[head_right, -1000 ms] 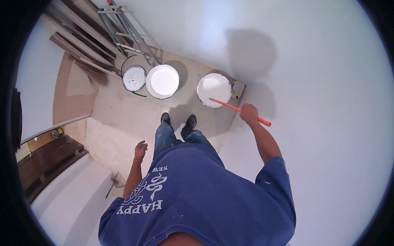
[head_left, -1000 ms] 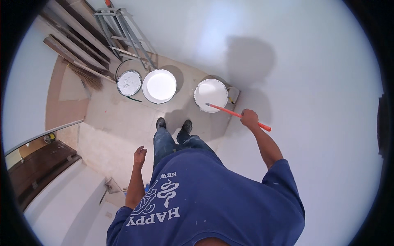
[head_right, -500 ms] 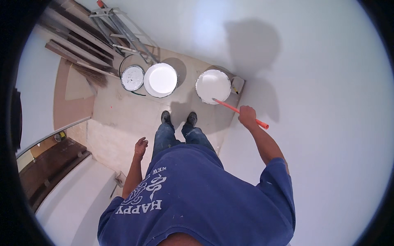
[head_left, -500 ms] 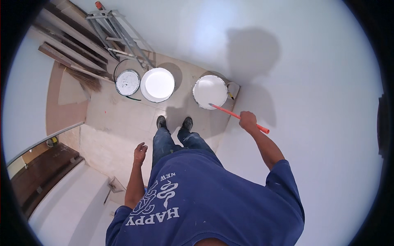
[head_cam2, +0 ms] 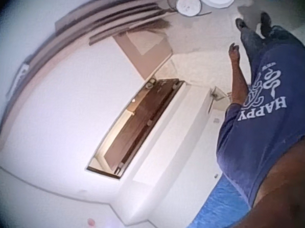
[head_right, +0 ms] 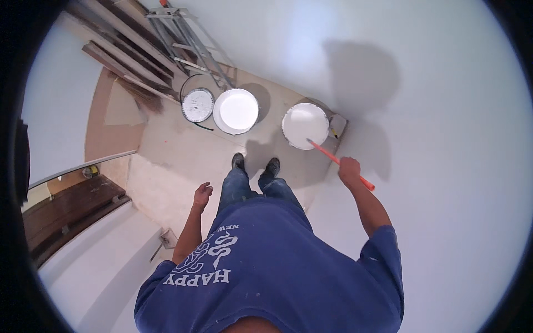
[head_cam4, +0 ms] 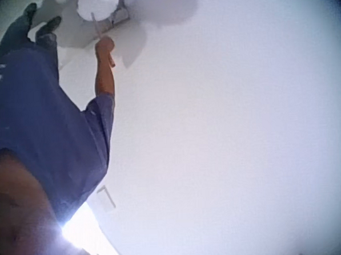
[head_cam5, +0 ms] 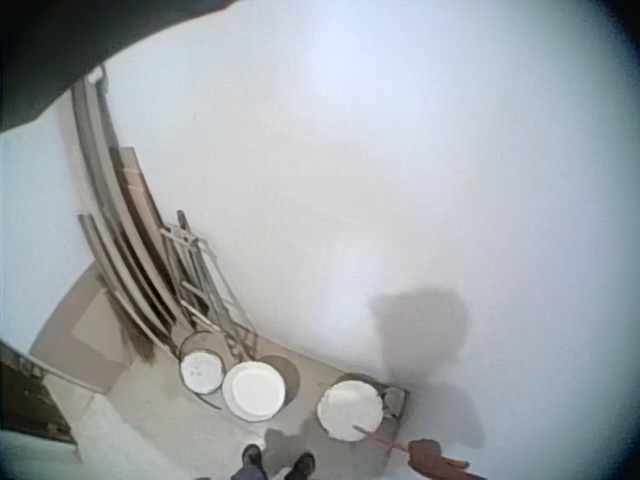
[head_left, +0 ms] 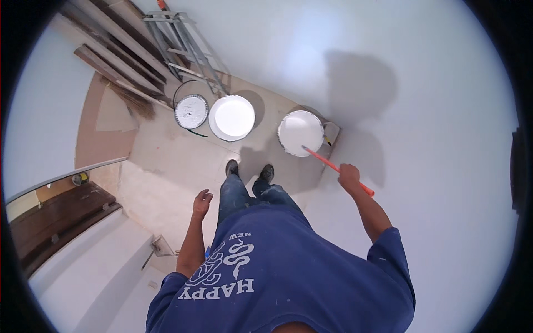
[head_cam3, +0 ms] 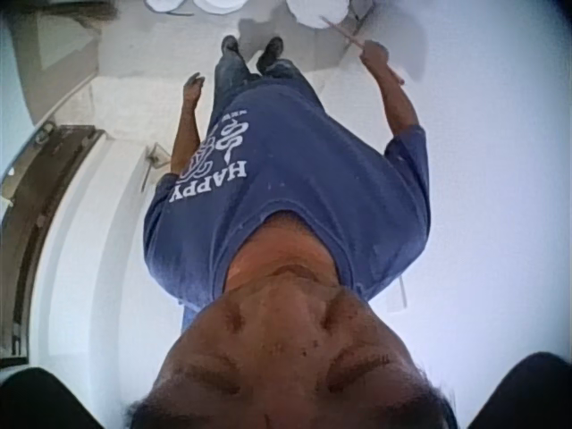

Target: Preparing and stirring white paint in a bucket using a paint roller.

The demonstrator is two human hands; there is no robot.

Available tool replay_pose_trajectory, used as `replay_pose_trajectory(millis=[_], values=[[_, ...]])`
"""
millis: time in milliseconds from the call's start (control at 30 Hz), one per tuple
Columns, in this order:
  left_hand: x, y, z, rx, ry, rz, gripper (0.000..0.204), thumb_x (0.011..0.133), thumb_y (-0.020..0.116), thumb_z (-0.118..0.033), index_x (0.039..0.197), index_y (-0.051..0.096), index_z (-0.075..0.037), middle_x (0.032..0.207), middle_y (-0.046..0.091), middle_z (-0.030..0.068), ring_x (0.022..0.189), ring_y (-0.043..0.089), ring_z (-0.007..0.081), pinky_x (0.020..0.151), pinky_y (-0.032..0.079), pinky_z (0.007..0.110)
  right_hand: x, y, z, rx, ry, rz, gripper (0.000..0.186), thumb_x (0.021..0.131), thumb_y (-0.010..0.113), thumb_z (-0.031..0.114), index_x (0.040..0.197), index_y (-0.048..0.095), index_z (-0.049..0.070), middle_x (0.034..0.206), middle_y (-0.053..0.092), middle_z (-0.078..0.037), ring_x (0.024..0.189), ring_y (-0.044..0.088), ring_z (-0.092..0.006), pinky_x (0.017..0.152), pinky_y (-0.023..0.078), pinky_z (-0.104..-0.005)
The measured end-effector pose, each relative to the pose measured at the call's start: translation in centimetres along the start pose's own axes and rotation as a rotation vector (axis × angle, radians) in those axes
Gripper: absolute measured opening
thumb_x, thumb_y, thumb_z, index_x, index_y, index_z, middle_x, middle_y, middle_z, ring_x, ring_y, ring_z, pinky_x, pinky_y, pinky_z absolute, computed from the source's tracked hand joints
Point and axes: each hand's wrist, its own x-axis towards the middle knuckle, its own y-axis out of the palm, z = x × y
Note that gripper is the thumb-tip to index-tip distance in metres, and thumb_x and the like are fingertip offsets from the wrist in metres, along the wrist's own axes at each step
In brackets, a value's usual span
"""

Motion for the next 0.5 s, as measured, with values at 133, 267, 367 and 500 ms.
replay_pose_trajectory(millis=[133, 267, 367, 500], values=[[-1.3, 0.4, 0.3, 0.002, -0.046, 0.031, 0.051, 0.088, 0.068, -0.023, 0.133, 0.059, -0.001, 0.105, 0.072, 0.0137, 0.088, 0.065, 0.0183, 0.083, 0.052, 0.031, 1.2, -1.5, 1.1, 0.21, 0.088, 0.007, 0.021, 0.082, 0.067, 0.015, 0.101, 0.071, 0.007, 0.099, 0.072, -0.017, 0.095, 0.071, -0.0327, 0.083, 0.057, -0.0435], [-1.8, 0.8, 1.7, -0.022, -0.121, 0.036, 0.052, 0.088, 0.068, -0.022, 0.133, 0.059, 0.0, 0.103, 0.071, 0.0132, 0.087, 0.064, 0.0182, 0.082, 0.052, 0.031, 1.3, -1.7, -0.3, 0.335, 0.187, -0.077, 0.022, 0.083, 0.066, 0.016, 0.103, 0.071, 0.007, 0.099, 0.072, -0.017, 0.093, 0.072, -0.033, 0.083, 0.058, -0.0446], [-2.3, 0.8, 1.9, -0.016, -0.113, 0.06, 0.053, 0.087, 0.068, -0.023, 0.134, 0.058, 0.001, 0.103, 0.072, 0.0133, 0.088, 0.064, 0.0185, 0.082, 0.052, 0.032, 0.8, -1.4, -1.0, 0.199, 0.247, -0.074, 0.022, 0.084, 0.067, 0.016, 0.104, 0.071, 0.007, 0.099, 0.073, -0.017, 0.094, 0.072, -0.0326, 0.083, 0.058, -0.0443], [-2.5, 0.3, 2.3, -0.069, -0.11, 0.017, 0.053, 0.087, 0.068, -0.022, 0.134, 0.058, 0.001, 0.103, 0.072, 0.0129, 0.087, 0.064, 0.018, 0.081, 0.051, 0.031, -0.2, -0.9, -0.4, 0.033, 0.101, -0.056, 0.021, 0.085, 0.067, 0.016, 0.103, 0.071, 0.007, 0.1, 0.073, -0.016, 0.094, 0.072, -0.0327, 0.083, 0.058, -0.0444]])
